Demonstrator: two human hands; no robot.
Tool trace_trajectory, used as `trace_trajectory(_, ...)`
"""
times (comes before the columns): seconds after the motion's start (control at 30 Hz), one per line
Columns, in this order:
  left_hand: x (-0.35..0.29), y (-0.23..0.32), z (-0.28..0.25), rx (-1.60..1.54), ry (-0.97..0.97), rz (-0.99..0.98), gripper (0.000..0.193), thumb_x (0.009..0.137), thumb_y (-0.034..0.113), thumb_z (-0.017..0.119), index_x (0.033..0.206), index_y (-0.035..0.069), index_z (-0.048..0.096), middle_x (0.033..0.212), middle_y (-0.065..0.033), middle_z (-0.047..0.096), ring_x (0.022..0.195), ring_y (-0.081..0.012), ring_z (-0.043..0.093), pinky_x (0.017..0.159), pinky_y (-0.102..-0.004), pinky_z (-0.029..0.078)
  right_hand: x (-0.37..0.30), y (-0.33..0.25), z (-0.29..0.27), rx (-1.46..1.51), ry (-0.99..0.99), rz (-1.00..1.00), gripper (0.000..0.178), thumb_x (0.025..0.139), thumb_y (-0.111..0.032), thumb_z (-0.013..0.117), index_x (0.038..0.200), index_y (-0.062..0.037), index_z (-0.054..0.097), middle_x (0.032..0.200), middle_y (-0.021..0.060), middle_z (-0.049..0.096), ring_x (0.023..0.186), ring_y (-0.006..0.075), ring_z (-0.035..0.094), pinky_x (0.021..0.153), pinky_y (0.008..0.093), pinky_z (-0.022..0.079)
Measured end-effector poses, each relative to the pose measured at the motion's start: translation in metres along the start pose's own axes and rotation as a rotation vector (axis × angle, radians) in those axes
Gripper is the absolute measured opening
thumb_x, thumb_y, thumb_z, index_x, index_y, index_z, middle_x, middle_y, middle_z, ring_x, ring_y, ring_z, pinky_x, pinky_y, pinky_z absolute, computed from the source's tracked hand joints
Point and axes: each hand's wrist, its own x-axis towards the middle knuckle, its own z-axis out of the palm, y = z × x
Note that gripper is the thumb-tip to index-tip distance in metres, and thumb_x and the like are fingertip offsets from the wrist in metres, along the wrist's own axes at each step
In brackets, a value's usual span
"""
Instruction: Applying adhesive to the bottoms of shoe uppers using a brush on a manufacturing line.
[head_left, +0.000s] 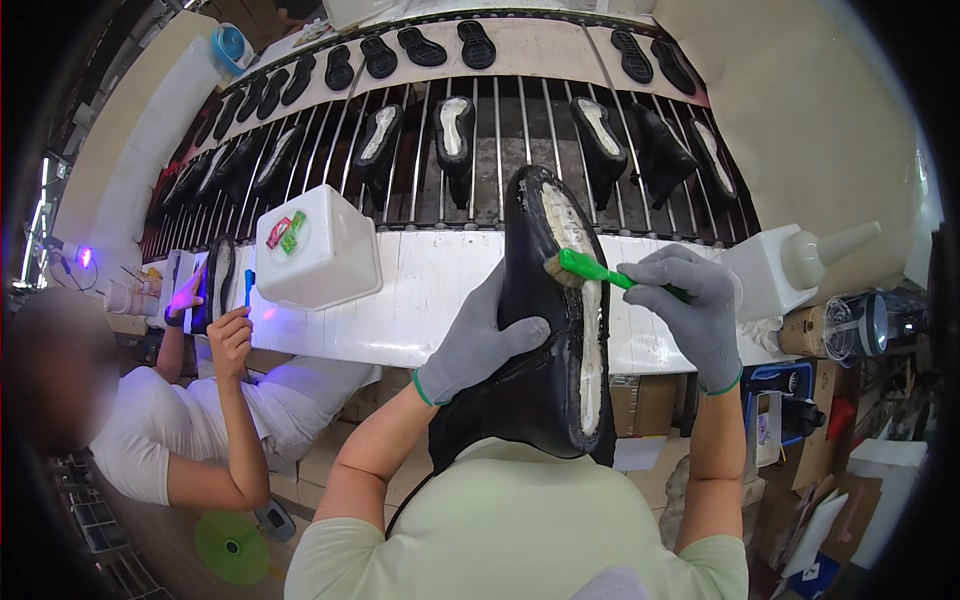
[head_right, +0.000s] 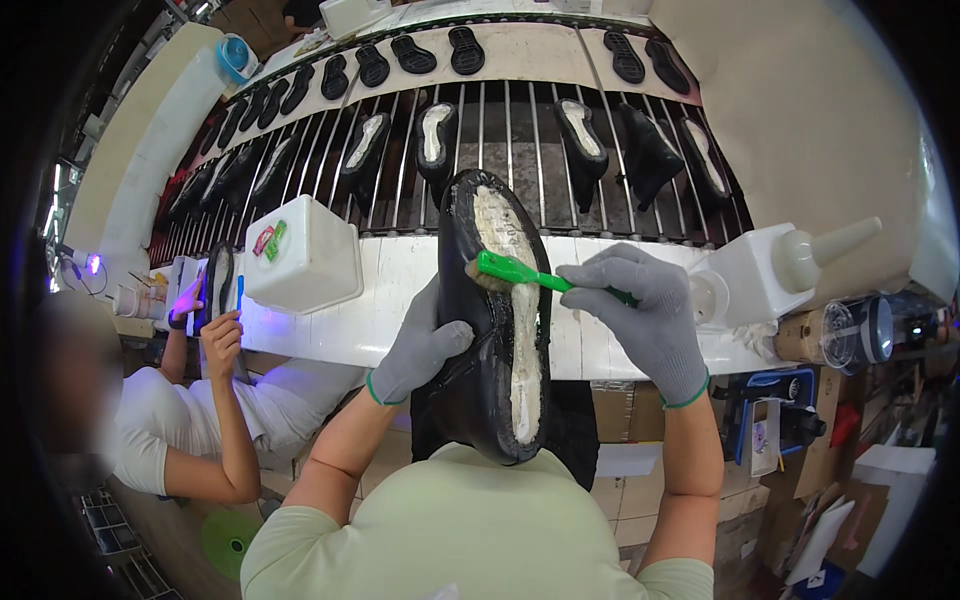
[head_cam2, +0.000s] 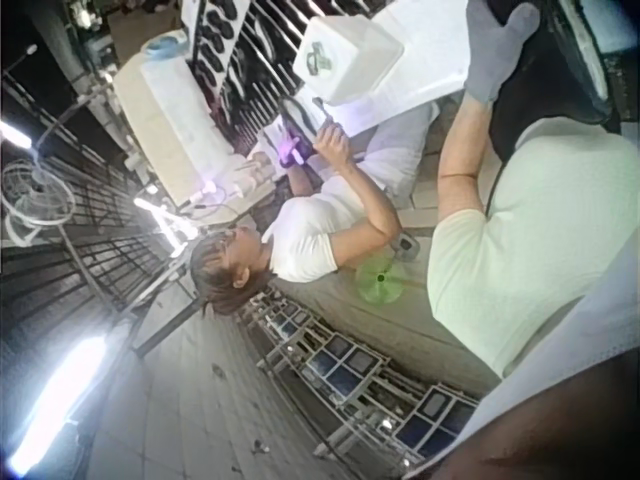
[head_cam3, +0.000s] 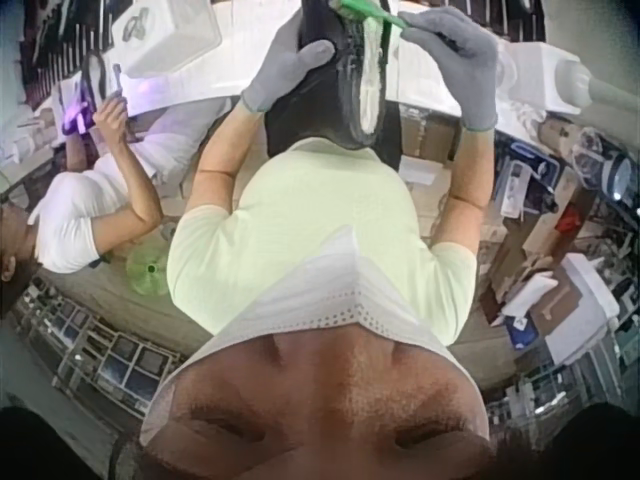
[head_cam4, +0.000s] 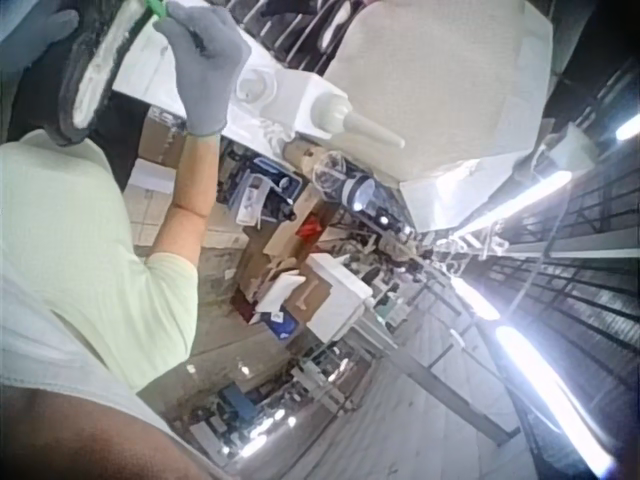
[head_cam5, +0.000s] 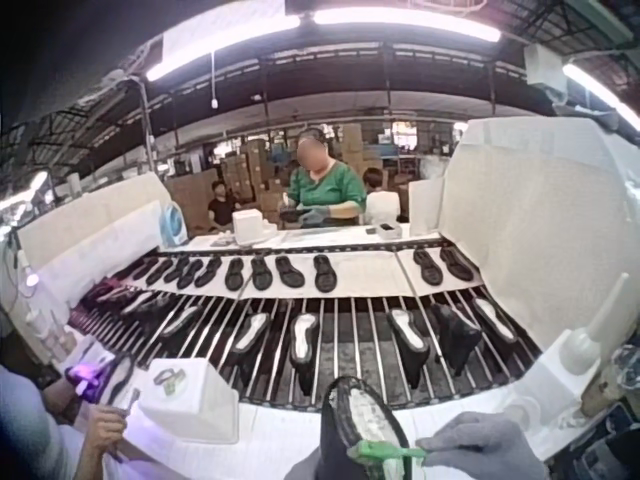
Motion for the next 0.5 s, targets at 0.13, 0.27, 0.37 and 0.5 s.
trace_trajectory(0.13,-0.001,0.001,0.0,0.137,0.006,0.029,0.085,0.076,0.031,0.074,0.144,-0.001,0.034,0.12,-0.0136,0.061,0.109,-0.0197,0.059,0.098,-0.0338,0.044,0.009,-0.001,0.0,0.019,0.007,-0.057,0.02,0.074,0.0,0.073,0.094,-0.0009,0.074,0.077,0.0069,0.064,0.07,0.012,0.058,0.061,0.0241,0.043)
trace_trajectory(0.27,-0.003,0.007,0.003,0.379,0.008,0.038,0.089,0.073,0.035,0.076,0.143,0.001,0.035,0.114,-0.0167,0.065,0.104,-0.0266,0.065,0.094,-0.0366,0.048,0.019,-0.003,-0.002,-0.045,0.034,-0.049,0.018,0.075,-0.003,0.074,0.093,-0.0007,0.074,0.075,0.0064,0.064,0.068,0.011,0.056,0.061,0.024,0.042)
trace_trajectory(0.37,-0.004,0.007,0.008,0.455,0.014,0.054,0.09,0.071,0.037,0.077,0.142,0.001,0.036,0.113,-0.0182,0.066,0.104,-0.029,0.066,0.093,-0.0377,0.049,0.029,-0.002,-0.005,-0.097,0.082,-0.048,0.018,0.076,-0.006,0.074,0.093,-0.0003,0.074,0.074,0.0064,0.064,0.068,0.0096,0.055,0.061,0.024,0.042)
trace_trajectory(0.5,0.0,0.001,0.01,0.41,-0.007,0.062,0.088,0.072,0.037,0.077,0.141,0.0,0.038,0.112,-0.0169,0.066,0.103,-0.0268,0.066,0.093,-0.0364,0.049,0.045,0.006,-0.012,-0.065,0.128,-0.072,0.019,0.076,-0.007,0.073,0.094,0.0002,0.074,0.072,0.0051,0.062,0.065,0.0081,0.052,0.06,0.0249,0.04)
